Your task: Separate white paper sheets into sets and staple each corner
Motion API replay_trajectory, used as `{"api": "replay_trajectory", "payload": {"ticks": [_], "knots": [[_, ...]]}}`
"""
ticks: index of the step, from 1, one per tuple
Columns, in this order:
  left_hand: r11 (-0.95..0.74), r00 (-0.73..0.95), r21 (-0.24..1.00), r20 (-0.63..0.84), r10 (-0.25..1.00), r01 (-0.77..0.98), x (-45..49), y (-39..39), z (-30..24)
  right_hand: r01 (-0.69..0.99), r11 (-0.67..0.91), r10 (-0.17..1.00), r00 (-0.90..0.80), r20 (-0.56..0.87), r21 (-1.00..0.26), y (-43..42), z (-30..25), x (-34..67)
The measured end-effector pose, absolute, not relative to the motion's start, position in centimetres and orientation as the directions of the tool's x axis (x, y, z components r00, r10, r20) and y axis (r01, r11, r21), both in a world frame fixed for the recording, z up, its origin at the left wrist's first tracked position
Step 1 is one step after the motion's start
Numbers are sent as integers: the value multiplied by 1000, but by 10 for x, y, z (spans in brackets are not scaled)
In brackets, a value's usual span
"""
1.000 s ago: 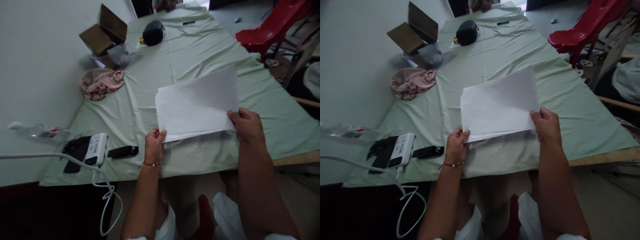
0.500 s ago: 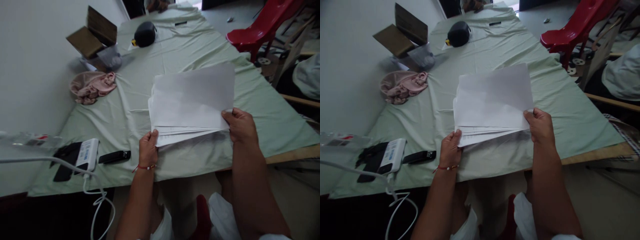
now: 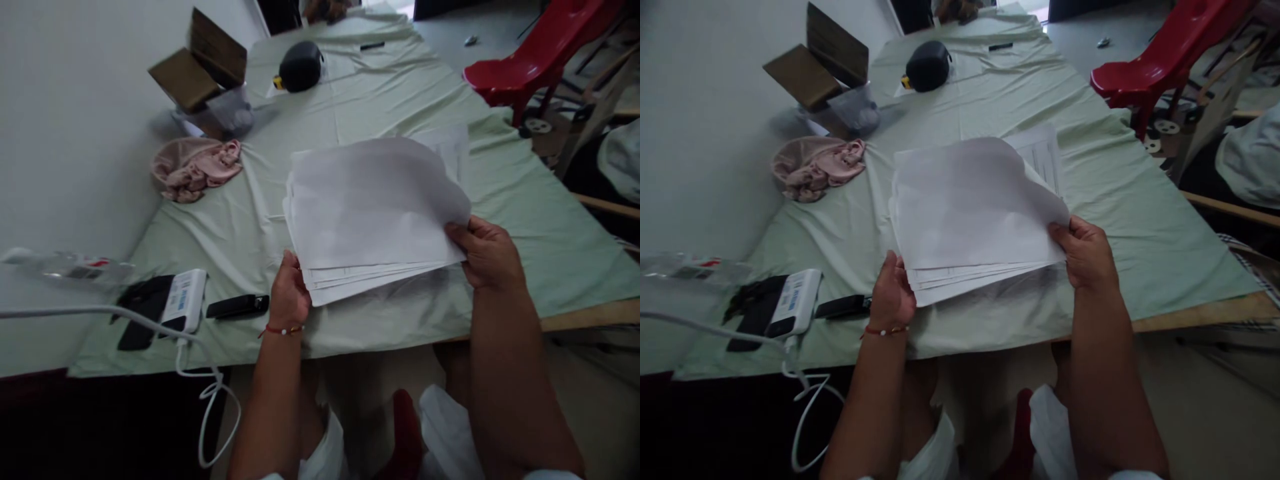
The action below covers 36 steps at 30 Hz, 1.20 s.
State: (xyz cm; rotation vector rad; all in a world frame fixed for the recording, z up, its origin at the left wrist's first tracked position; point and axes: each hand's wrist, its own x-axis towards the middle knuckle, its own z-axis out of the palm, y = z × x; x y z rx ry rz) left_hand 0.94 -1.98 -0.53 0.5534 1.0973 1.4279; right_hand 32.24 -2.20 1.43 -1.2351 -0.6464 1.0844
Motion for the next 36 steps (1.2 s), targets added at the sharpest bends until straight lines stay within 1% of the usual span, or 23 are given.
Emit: {"api": "replay_trajectory", "payload": {"ticks": [2, 6, 9, 14, 18, 20, 23, 26, 28, 30, 32, 34, 36], "knots": [[130, -221, 868, -263, 939, -479, 8, -20, -3, -278, -50, 928, 342, -148, -959, -24, 16, 321], [138, -231, 917, -236, 944, -375, 4, -23, 1, -179, -105, 969, 203, -141, -978, -29, 17, 324], [88, -236, 943, -170, 957, -322, -2, -24, 5, -172, -142, 976, 137, -166, -975, -30, 17, 326], [6, -232, 976, -58, 971, -220, -10, -27, 8, -217, -72, 984, 143, -105, -974, -28, 19, 321], [-103, -280, 968, 37, 959, -227, -8, -28, 9, -227, -69, 982, 158, -107, -971, -29, 18, 314], [-148, -297, 963, 77, 952, -223, -9, -29, 12, -216, -51, 978, 186, -92, -975, -31, 16, 312], [-205, -321, 959, 135, 938, -196, -13, -30, 15, -187, 36, 974, 224, -7, -982, -34, 14, 311], [-239, -358, 955, 166, 919, -173, -20, -30, 13, -110, 79, 963, 265, 47, -991, -38, 19, 313], [-233, -368, 960, 162, 916, -155, -24, -29, 9, -17, 39, 969, 247, 34, -999, -39, 25, 315], [-202, -351, 973, 150, 924, -116, -28, -27, 4, 87, -2, 990, 143, 11, -996, -40, 31, 316], [-137, -302, 990, 123, 946, -25, -32, -25, 1, 130, -15, 997, 73, -6, -991, -38, 33, 315], [-65, -247, 995, 83, 966, 78, -35, -22, -1, 83, -16, 994, 106, -7, -996, -36, 29, 314], [-21, -220, 992, 48, 974, 122, -35, -19, -3, 5, -10, 987, 160, -9, -1000, -35, 22, 313]]}}
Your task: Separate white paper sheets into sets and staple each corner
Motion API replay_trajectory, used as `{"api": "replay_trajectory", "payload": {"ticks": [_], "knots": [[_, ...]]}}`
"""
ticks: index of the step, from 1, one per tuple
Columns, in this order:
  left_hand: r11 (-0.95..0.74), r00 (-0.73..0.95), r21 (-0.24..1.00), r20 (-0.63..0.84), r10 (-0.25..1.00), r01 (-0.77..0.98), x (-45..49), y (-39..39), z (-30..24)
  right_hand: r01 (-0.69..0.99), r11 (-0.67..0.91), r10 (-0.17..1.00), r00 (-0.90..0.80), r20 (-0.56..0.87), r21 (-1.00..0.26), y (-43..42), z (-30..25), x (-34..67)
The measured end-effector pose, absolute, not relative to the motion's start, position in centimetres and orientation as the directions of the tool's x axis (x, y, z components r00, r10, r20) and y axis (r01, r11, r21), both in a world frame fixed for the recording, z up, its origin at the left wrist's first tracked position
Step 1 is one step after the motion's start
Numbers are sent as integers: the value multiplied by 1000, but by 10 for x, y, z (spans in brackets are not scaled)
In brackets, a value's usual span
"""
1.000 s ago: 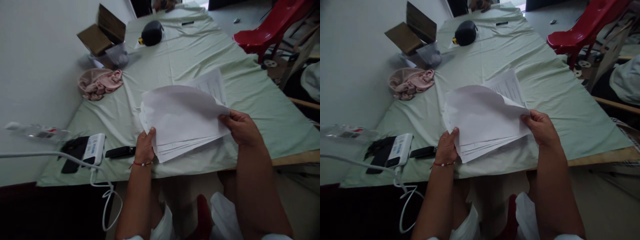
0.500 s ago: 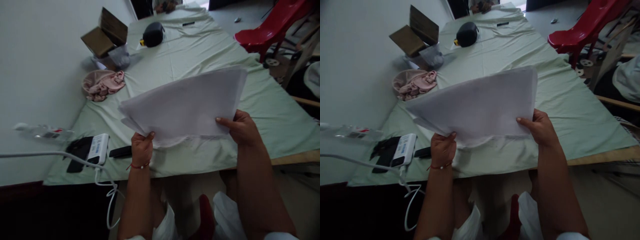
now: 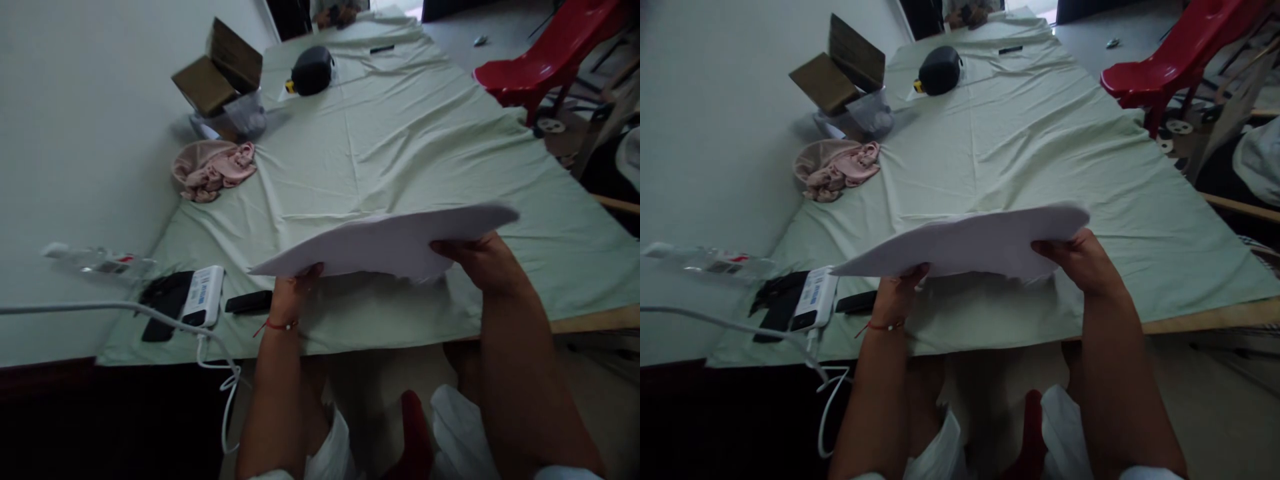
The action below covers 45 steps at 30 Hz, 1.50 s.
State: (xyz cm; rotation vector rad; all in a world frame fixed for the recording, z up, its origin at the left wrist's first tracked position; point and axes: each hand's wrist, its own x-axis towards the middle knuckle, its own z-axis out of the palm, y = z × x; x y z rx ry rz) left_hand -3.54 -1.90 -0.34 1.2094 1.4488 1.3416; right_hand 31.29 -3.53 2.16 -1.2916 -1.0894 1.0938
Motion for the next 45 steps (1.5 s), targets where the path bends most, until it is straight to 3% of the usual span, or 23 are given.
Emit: {"api": "replay_trajectory", "payload": {"ticks": [7, 11, 14, 19, 24, 31, 34, 38, 42, 45], "knots": [[73, -139, 994, -83, 987, -81, -25, -13, -16, -81, -110, 978, 169, -123, -991, -32, 5, 313], [22, -206, 990, -51, 977, -139, -28, -17, -10, -94, -23, 962, 269, -48, -995, -31, 6, 306], [-59, -224, 997, 48, 973, -46, -37, -19, -5, -73, 14, 945, 326, -10, -997, -34, 10, 303], [-20, -3, 993, 20, 1000, 113, -45, -15, -7, -13, -84, 981, 173, -85, -996, -34, 16, 303], [-7, -95, 991, 20, 995, 133, -40, -15, -8, 26, -66, 975, 213, -59, -997, -32, 22, 304], [113, 4, 978, -115, 993, 173, -38, -14, 0, -30, -147, 977, 152, -150, -989, -29, 12, 309], [192, -9, 981, -192, 981, -29, -33, -22, 1, -110, -197, 958, 189, -215, -974, -29, 11, 312], [356, 74, 888, -350, 934, -292, -25, -34, 8, -205, -174, 938, 264, -226, -963, -28, 10, 313], [471, 268, 845, -406, 873, -254, -20, -39, 15, -263, -184, 926, 277, -256, -947, -28, 11, 313], [480, 271, 861, -427, 863, -171, -19, -40, 17, -280, -221, 929, 230, -289, -934, -29, 13, 312]]}}
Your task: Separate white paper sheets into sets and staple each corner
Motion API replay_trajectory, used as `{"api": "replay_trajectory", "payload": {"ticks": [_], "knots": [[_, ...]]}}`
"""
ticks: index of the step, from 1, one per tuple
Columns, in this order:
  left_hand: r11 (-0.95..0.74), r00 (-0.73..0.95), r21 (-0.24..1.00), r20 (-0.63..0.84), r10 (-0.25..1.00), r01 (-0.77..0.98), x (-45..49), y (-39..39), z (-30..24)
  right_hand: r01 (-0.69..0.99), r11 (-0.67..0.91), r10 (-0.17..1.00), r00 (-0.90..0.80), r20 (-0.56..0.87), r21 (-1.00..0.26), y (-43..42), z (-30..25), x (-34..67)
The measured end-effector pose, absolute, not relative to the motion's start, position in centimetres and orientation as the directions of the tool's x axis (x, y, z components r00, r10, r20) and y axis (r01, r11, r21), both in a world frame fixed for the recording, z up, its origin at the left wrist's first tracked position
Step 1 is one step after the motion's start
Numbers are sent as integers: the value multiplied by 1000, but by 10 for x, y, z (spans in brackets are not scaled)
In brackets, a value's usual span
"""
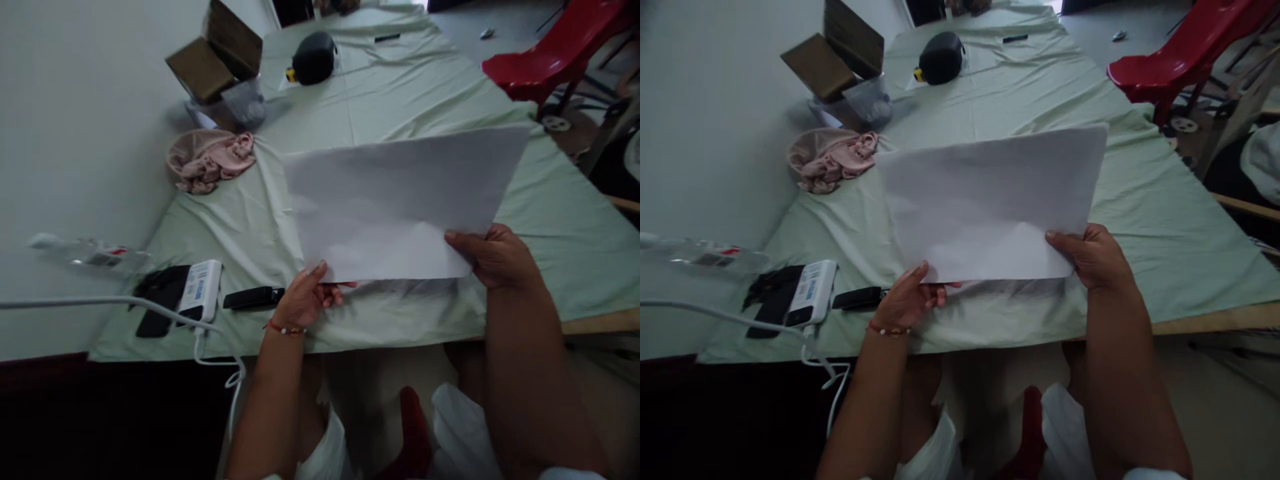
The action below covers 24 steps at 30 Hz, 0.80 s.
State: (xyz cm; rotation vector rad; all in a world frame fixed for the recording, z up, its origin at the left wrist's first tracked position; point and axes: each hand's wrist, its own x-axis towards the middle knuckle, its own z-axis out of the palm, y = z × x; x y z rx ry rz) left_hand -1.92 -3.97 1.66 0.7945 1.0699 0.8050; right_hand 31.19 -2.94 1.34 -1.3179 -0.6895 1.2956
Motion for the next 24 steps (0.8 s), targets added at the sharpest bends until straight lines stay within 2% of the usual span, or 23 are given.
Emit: {"api": "replay_trajectory", "payload": {"ticks": [4, 8, 14, 24], "knots": [[431, 198, 900, -412, 890, -64, -20, -43, 13, -264, -242, 927, 223, -303, -934, -30, 16, 310], [399, 240, 917, -387, 890, -1, -23, -47, 11, -266, -256, 913, 248, -323, -929, -29, 18, 307], [389, 274, 920, -363, 890, -45, -23, -50, 16, -256, -267, 900, 279, -335, -929, -26, 19, 302], [390, 221, 916, -363, 905, -93, -26, -55, 18, -272, -226, 913, 276, -301, -935, -28, 20, 300]]}}
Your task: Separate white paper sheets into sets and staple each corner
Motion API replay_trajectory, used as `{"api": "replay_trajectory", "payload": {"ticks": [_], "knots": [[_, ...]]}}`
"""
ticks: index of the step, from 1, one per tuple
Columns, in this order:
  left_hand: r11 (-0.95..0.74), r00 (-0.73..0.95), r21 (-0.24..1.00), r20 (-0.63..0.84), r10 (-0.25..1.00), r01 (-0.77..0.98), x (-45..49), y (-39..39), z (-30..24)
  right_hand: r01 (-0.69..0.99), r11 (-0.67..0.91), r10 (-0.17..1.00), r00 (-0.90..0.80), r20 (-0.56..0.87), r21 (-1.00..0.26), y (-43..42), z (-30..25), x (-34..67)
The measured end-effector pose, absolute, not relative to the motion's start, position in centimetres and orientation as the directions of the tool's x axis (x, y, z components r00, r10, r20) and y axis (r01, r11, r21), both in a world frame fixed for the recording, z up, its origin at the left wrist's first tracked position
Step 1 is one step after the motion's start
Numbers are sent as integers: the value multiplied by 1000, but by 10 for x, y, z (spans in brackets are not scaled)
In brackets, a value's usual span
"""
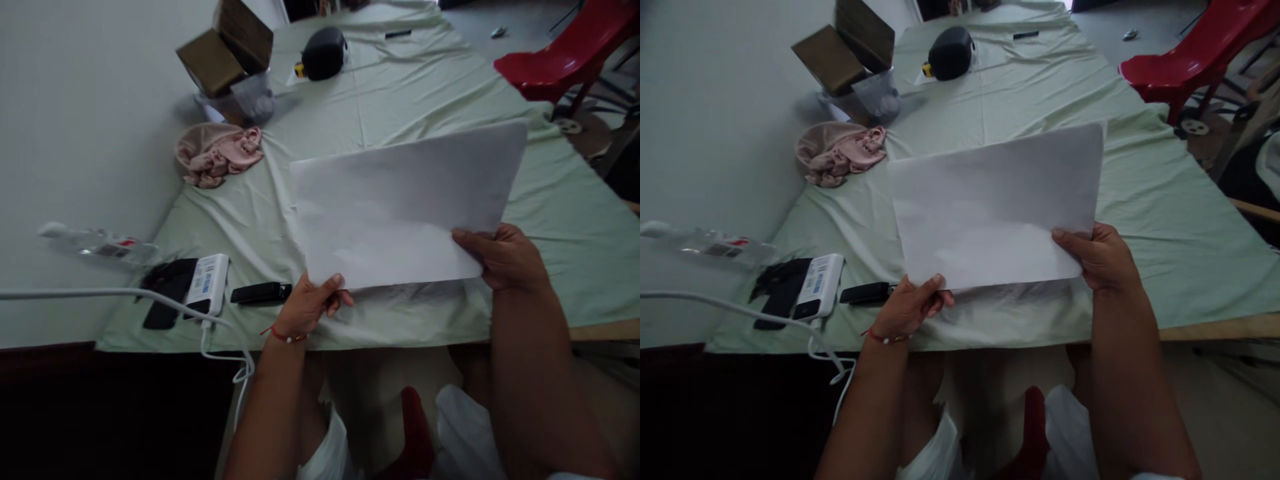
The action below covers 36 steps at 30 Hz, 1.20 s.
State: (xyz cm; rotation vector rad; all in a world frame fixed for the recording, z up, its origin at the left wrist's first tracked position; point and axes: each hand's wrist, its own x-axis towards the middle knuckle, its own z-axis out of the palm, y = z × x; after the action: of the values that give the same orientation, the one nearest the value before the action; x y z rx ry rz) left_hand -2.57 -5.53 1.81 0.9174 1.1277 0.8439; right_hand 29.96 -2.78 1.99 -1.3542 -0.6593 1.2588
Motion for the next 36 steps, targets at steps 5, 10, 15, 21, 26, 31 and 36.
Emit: {"api": "replay_trajectory", "payload": {"ticks": [5, 10, 15, 21, 26, 31, 36], "knots": [[328, 163, 941, -311, 936, -86, -26, -56, 16, -270, -213, 927, 248, -282, -939, -30, 21, 298], [235, 75, 971, -232, 970, -35, -31, -54, 14, -149, -288, 956, 8, -293, -946, -31, 18, 300], [265, 66, 962, -270, 961, 69, -37, -51, 13, 99, -249, 967, -19, -252, -963, -24, 15, 298], [367, 81, 930, -365, 927, -13, -42, -52, 12, 10, -214, 977, 23, -214, -977, -29, 28, 293], [378, 218, 917, -346, 913, -130, -45, -58, 17, -106, -183, 981, 44, -188, -977, -34, 32, 297], [373, 270, 911, -320, 908, -175, -54, -59, 20, -104, -215, 974, 53, -221, -971, -33, 31, 301], [434, 159, 882, -409, 899, -186, -62, -58, 24, -83, -228, 973, 9, -229, -970, -33, 32, 300]]}}
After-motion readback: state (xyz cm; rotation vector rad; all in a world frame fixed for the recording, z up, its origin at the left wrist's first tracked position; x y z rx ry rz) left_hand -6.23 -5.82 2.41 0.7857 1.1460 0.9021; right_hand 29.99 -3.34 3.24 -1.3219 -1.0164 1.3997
